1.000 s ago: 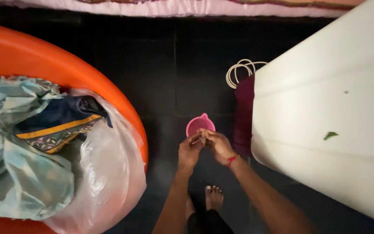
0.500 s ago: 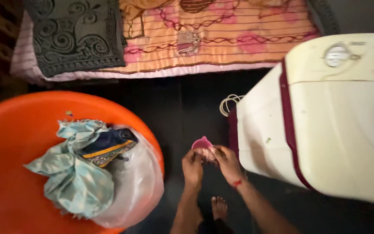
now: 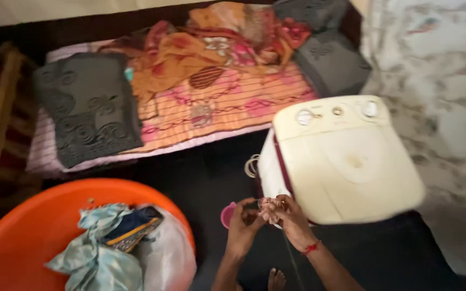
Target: The person handles a patterned cloth, places it into a small pink bucket, and then operates the control dials of a small top-loading washing machine. They open the lid to place an item inside and continue adjusting the wash settings and timer knobs.
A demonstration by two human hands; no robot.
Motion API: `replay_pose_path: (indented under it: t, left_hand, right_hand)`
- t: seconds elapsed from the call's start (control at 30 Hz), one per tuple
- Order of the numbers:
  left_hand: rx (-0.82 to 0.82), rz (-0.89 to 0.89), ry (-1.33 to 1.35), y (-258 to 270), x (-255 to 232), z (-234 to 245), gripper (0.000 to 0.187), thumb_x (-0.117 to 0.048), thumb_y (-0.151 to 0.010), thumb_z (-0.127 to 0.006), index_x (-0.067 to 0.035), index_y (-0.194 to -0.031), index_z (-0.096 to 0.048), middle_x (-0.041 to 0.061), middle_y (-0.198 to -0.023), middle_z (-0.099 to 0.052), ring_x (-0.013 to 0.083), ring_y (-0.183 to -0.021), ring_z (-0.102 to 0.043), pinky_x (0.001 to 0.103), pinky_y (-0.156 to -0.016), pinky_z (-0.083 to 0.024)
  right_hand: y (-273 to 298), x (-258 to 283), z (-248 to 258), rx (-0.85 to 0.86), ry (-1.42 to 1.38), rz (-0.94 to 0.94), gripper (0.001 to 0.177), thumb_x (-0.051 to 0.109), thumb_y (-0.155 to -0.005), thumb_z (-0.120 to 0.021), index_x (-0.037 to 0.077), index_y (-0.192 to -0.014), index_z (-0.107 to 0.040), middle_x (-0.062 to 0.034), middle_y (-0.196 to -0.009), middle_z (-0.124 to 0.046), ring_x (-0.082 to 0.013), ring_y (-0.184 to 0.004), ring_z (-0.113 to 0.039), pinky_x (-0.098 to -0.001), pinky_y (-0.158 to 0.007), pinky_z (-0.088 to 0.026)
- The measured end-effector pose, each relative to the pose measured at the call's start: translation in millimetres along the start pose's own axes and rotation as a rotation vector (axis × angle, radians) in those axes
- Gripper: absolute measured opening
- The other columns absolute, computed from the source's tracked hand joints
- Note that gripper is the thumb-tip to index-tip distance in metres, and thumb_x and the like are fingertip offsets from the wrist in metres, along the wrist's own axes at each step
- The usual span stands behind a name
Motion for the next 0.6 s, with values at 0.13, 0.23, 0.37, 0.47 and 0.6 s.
replay_pose_path:
  t: [0.13,0.23,0.37,0.47,0.6]
  left_hand:
    - [0.111,-0.025,-0.007,-1,5,-48,0.036,0.004,-0.091,-0.068,-0.004,-0.124,-0.057,0.007,-0.093,-0.071,0.0140,-0.084,-0.067,0.029,-0.073,-0.056]
    - [0.172,-0.202,-0.032,-14,13,-83,0.030,0.007,-0.094,-0.065,0.000,-0.123,-0.062,0.010,-0.098,-0.069,0.0158,-0.090,-0.067,0.030,-0.080,-0.055]
    - [0.085,-0.228,-0.016,-53,25,-119,0.038,0.006,-0.089,-0.061,-0.002,-0.126,-0.064,0.009,-0.114,-0.073,0.0151,-0.101,-0.071,0.027,-0.089,-0.056]
    - [0.100,-0.054,-0.089,-72,47,-132,0.031,-0.001,-0.094,-0.062,-0.001,-0.125,-0.066,0.010,-0.116,-0.073,0.0147,-0.100,-0.071,0.028,-0.082,-0.056]
    - [0.142,-0.071,-0.163,-87,73,-149,0.039,-0.001,-0.093,-0.057,-0.002,-0.131,-0.063,0.011,-0.119,-0.074,0.0164,-0.095,-0.069,0.027,-0.079,-0.056]
  right_hand:
    - [34,34,25,-0.065,-0.112,0.053,0.013,0.016,-0.097,-0.069,0.003,-0.096,-0.064,-0.0044,-0.082,-0.065,-0.0103,-0.065,-0.053,-0.0281,-0.060,-0.044]
    - [51,64,41,-0.156,-0.221,-0.054,0.016,0.019,-0.098,-0.069,0.005,-0.096,-0.062,-0.0034,-0.080,-0.060,-0.0126,-0.070,-0.059,-0.0331,-0.067,-0.053]
    - [44,119,81,-0.325,-0.285,-0.116,0.021,0.017,-0.091,-0.057,0.013,-0.109,-0.067,-0.0052,-0.099,-0.073,-0.0203,-0.089,-0.071,-0.0371,-0.081,-0.056]
    - [18,150,124,-0.195,-0.108,0.236,0.037,-0.008,-0.084,-0.058,0.006,-0.118,-0.062,-0.0049,-0.114,-0.071,-0.0216,-0.110,-0.069,-0.0452,-0.100,-0.057]
    - [-19,146,183,-0.062,0.777,0.434,0.062,-0.016,-0.077,-0.059,0.002,-0.136,-0.061,-0.0140,-0.129,-0.068,-0.0294,-0.125,-0.059,-0.0394,-0.110,-0.044]
Point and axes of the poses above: each hand's wrist, its own y-axis away from the middle knuckle, its own z-axis out of the back of the hand, x = y × z, the point moved 3 cm from there along -y, towards the middle knuckle
